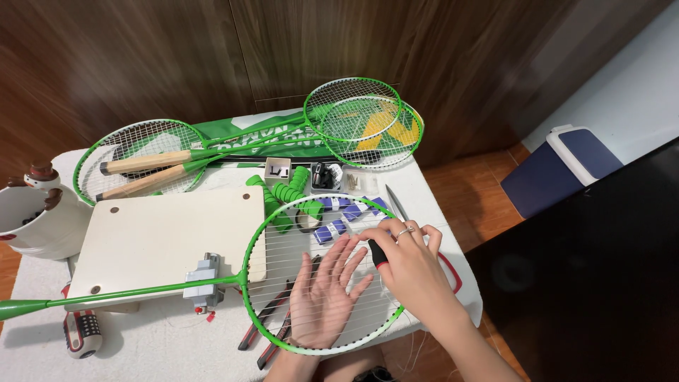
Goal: Thread and tighten the strings onto a badminton racket frame using tools.
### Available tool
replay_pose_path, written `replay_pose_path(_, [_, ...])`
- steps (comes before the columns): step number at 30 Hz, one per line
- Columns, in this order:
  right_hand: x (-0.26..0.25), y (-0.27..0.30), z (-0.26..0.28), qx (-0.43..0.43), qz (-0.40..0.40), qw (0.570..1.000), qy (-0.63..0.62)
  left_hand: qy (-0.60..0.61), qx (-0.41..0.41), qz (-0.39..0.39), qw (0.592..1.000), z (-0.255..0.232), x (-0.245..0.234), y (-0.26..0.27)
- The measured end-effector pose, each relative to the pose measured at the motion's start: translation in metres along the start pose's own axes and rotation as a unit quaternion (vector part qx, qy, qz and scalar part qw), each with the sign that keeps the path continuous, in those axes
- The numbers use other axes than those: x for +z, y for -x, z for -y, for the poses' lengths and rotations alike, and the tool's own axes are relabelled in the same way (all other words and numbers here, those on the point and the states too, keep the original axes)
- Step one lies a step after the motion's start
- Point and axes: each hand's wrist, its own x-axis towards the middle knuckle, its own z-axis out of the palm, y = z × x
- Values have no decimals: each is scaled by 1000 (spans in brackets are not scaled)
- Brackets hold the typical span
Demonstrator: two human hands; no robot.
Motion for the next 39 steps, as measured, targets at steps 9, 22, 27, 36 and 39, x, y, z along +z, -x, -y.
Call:
replay_pose_path(9, [-1,1,2,-3,0,1000,1,-80,-1,7,997,-5,-17,-5])
replay_pose_path(22, [-11,-18,-7,69,49,992,-96,-107,-37,11,994,-17,3,-15])
replay_pose_path(27, [0,-29,-15,55,54,984,-160,-13,-44,19,999,-14,-5,-20])
replay_pose_path(36, [7,-29,-12,112,-14,981,-157,-33,9,-109,993,-10,-9,-22])
replay_pose_path(39, [16,-23,-20,47,-60,987,-141,-32,9,-98,995,-10,2,-22])
